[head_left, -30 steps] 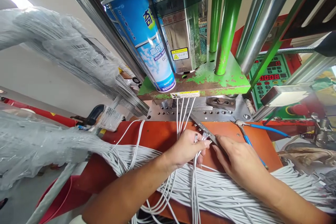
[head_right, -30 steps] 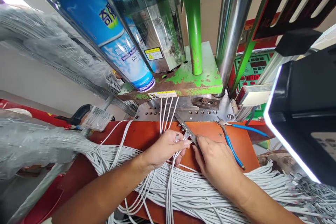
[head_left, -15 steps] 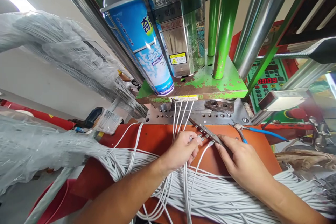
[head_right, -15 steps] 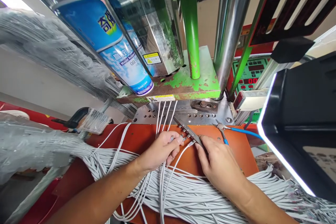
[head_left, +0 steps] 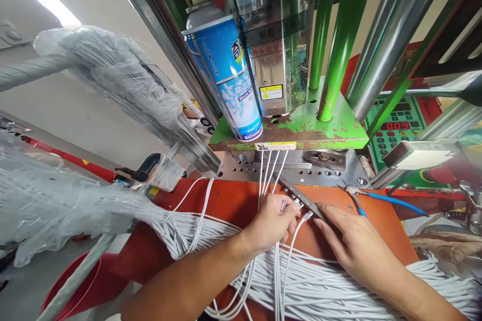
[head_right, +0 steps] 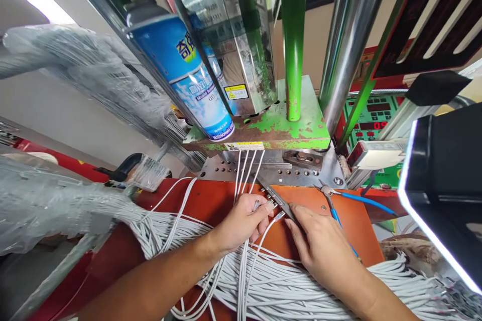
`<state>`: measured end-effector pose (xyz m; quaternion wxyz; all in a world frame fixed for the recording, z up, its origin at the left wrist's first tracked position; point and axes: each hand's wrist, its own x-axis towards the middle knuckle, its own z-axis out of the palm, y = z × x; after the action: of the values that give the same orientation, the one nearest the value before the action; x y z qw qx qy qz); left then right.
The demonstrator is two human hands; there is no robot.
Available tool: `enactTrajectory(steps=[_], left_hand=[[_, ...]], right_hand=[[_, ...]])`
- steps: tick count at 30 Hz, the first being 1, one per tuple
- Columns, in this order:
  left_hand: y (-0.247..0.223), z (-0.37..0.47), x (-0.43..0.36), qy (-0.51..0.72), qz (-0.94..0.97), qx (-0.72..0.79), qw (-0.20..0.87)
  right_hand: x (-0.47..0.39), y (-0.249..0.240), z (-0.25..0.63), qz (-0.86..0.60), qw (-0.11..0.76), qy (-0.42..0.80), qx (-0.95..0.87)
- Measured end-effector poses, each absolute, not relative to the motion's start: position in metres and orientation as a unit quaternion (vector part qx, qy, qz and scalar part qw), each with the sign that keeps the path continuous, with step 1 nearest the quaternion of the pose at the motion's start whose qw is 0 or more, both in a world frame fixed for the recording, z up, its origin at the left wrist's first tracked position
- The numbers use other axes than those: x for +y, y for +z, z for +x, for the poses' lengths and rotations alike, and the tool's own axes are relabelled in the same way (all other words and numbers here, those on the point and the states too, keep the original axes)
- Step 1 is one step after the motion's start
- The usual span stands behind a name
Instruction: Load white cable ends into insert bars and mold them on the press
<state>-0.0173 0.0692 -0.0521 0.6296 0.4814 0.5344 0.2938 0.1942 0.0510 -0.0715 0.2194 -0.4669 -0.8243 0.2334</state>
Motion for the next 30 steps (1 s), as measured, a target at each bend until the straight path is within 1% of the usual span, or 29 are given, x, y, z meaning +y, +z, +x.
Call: enactTrajectory(steps=[4, 8, 15, 19, 21, 24, 27, 30], left_hand=[[-0.049, -0.026, 0.076, 0.259, 0.434, 0.493, 0.708], [-0.05, -0.028, 0.079, 0.26, 0.427, 0.52, 0.693], [-0.053, -0.023, 0.081, 0.235, 0.463, 0.526, 0.673], [-0.053, -0.024, 0.084, 0.222, 0.471, 0.519, 0.678], [-0.053, -0.03, 0.083, 0.24, 0.464, 0.535, 0.664], [-0.05, -0.046, 0.074, 0.3, 0.436, 0.558, 0.639], [-0.046, -0.061, 0.059, 0.35, 0.382, 0.551, 0.654], [-0.046, -0.065, 0.053, 0.344, 0.371, 0.564, 0.653]], right_hand=[[0.054, -0.075, 0.198, -0.506, 0.254, 0.215, -0.795], [0.054, -0.076, 0.2, -0.509, 0.26, 0.22, -0.79], [0.054, -0.071, 0.2, -0.445, 0.233, 0.253, -0.827], [0.055, -0.076, 0.201, -0.461, 0.242, 0.23, -0.822], [0.055, -0.079, 0.201, -0.484, 0.249, 0.216, -0.811], [0.055, -0.082, 0.202, -0.499, 0.245, 0.209, -0.805], [0.054, -0.083, 0.202, -0.5, 0.235, 0.198, -0.81], [0.055, -0.083, 0.202, -0.501, 0.229, 0.197, -0.811]])
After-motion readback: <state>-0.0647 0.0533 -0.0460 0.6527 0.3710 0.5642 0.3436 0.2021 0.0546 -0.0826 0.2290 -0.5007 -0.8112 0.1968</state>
